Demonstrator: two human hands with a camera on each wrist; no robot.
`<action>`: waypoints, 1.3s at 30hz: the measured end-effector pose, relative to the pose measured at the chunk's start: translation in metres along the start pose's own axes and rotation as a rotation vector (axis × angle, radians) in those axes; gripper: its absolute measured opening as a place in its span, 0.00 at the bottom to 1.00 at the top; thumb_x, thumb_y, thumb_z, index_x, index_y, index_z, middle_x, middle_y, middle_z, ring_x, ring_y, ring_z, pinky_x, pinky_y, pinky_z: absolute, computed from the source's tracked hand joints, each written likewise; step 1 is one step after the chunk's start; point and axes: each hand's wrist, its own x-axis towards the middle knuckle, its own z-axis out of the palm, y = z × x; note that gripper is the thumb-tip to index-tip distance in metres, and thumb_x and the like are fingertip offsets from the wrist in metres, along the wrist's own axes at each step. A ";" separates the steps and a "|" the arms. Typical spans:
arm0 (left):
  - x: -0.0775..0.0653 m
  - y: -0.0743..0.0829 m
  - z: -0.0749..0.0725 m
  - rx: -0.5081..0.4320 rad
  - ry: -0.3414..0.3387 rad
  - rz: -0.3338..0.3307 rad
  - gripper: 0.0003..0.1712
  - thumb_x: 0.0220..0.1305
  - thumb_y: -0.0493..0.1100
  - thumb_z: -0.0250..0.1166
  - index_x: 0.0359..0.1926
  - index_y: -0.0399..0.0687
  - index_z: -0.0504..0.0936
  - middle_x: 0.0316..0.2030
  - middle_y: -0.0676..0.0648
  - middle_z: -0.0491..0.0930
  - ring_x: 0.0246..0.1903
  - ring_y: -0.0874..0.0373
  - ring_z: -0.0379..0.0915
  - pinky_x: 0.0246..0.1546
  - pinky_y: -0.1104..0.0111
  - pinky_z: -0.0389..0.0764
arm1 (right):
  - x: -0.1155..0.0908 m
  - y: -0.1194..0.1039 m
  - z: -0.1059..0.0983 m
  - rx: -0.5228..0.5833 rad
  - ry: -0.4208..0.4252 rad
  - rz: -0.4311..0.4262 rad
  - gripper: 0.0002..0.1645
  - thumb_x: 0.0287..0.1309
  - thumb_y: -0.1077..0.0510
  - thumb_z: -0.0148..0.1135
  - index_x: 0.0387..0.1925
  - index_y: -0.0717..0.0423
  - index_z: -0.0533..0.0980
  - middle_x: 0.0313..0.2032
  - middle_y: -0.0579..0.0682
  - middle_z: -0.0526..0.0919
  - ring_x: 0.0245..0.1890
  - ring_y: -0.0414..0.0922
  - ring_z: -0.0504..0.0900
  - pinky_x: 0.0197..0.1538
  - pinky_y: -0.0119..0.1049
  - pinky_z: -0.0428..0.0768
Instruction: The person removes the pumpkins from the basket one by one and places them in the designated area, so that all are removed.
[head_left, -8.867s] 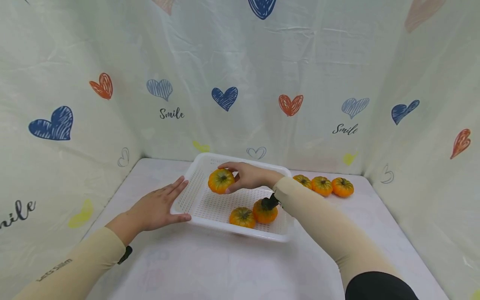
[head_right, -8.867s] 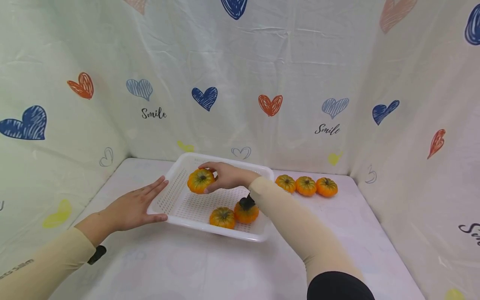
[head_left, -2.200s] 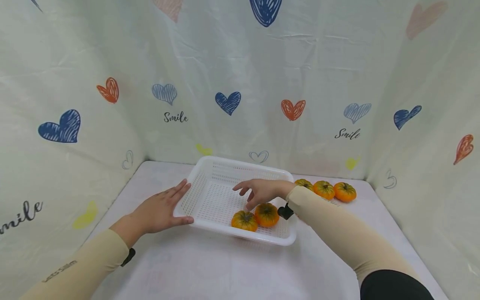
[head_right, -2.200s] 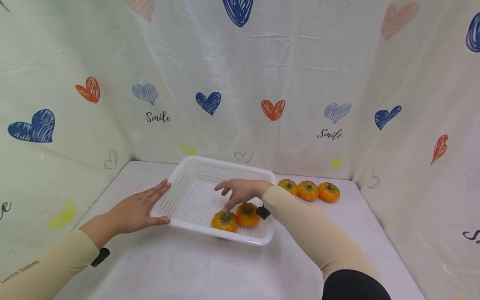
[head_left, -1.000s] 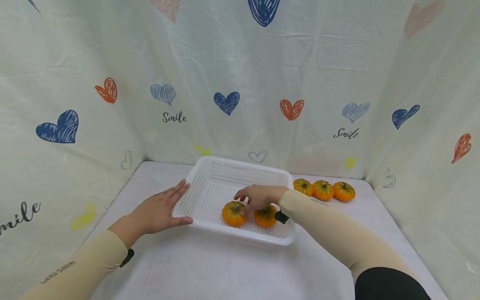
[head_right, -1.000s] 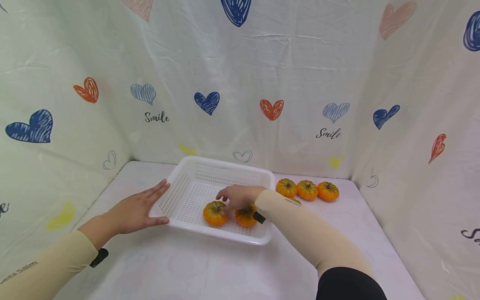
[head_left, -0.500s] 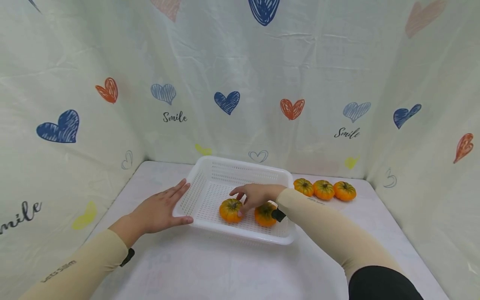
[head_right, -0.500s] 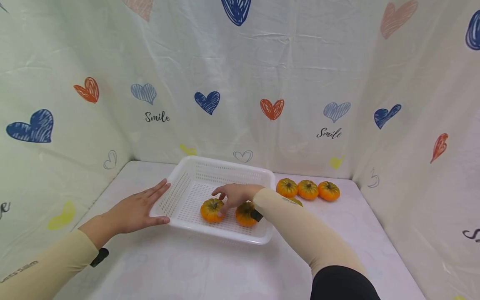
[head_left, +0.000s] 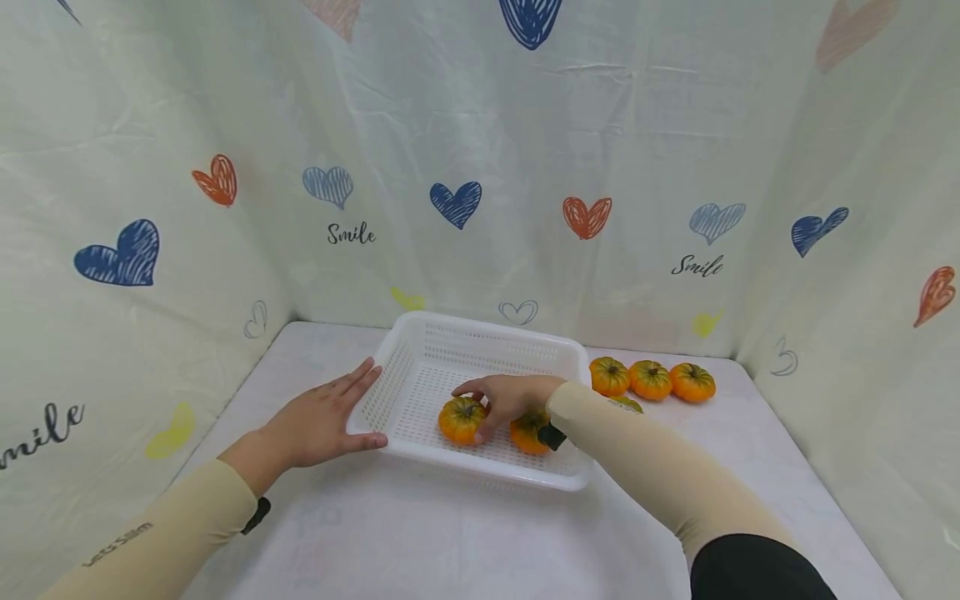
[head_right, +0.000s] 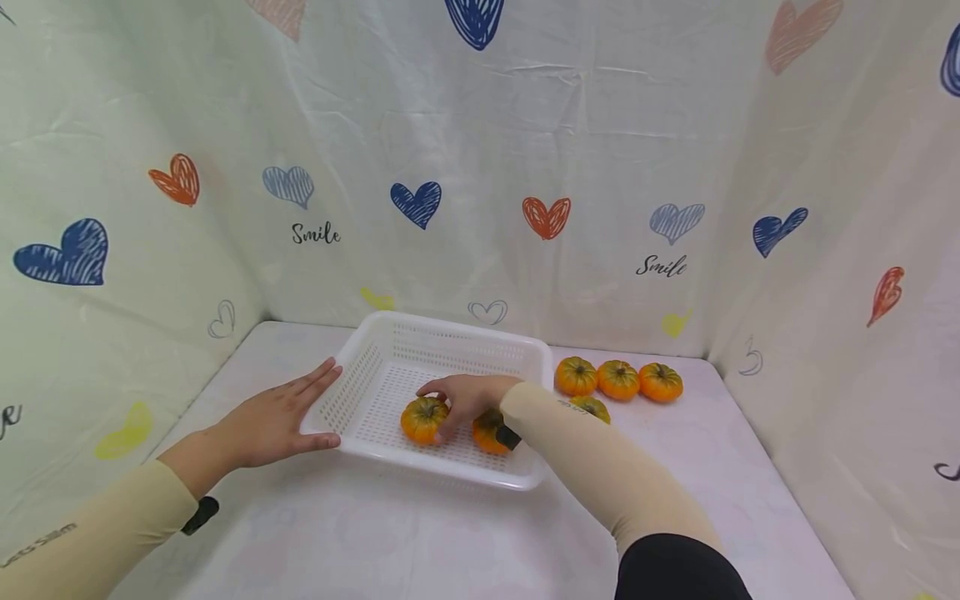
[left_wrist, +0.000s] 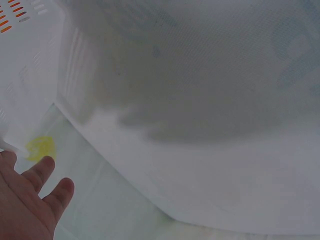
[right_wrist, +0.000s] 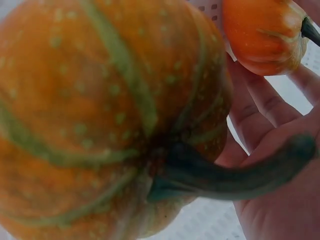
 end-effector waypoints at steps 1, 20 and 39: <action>0.000 0.000 0.000 0.002 0.000 -0.001 0.66 0.54 0.85 0.47 0.78 0.42 0.51 0.77 0.41 0.48 0.70 0.38 0.57 0.63 0.43 0.66 | 0.000 0.000 0.001 0.006 0.002 0.002 0.48 0.49 0.47 0.78 0.71 0.34 0.66 0.61 0.45 0.72 0.56 0.44 0.72 0.65 0.47 0.69; 0.000 0.000 0.000 -0.004 0.009 0.015 0.65 0.55 0.84 0.49 0.78 0.41 0.52 0.77 0.41 0.48 0.70 0.38 0.57 0.64 0.43 0.66 | 0.000 -0.001 0.002 0.046 0.069 -0.016 0.46 0.48 0.50 0.79 0.68 0.29 0.68 0.60 0.42 0.72 0.55 0.43 0.71 0.65 0.46 0.69; -0.001 0.002 -0.003 -0.006 0.010 0.019 0.65 0.57 0.83 0.49 0.77 0.39 0.52 0.77 0.40 0.48 0.70 0.38 0.57 0.63 0.43 0.66 | -0.011 -0.001 -0.022 0.030 0.192 -0.165 0.50 0.52 0.54 0.77 0.74 0.45 0.62 0.63 0.43 0.71 0.55 0.46 0.73 0.57 0.36 0.75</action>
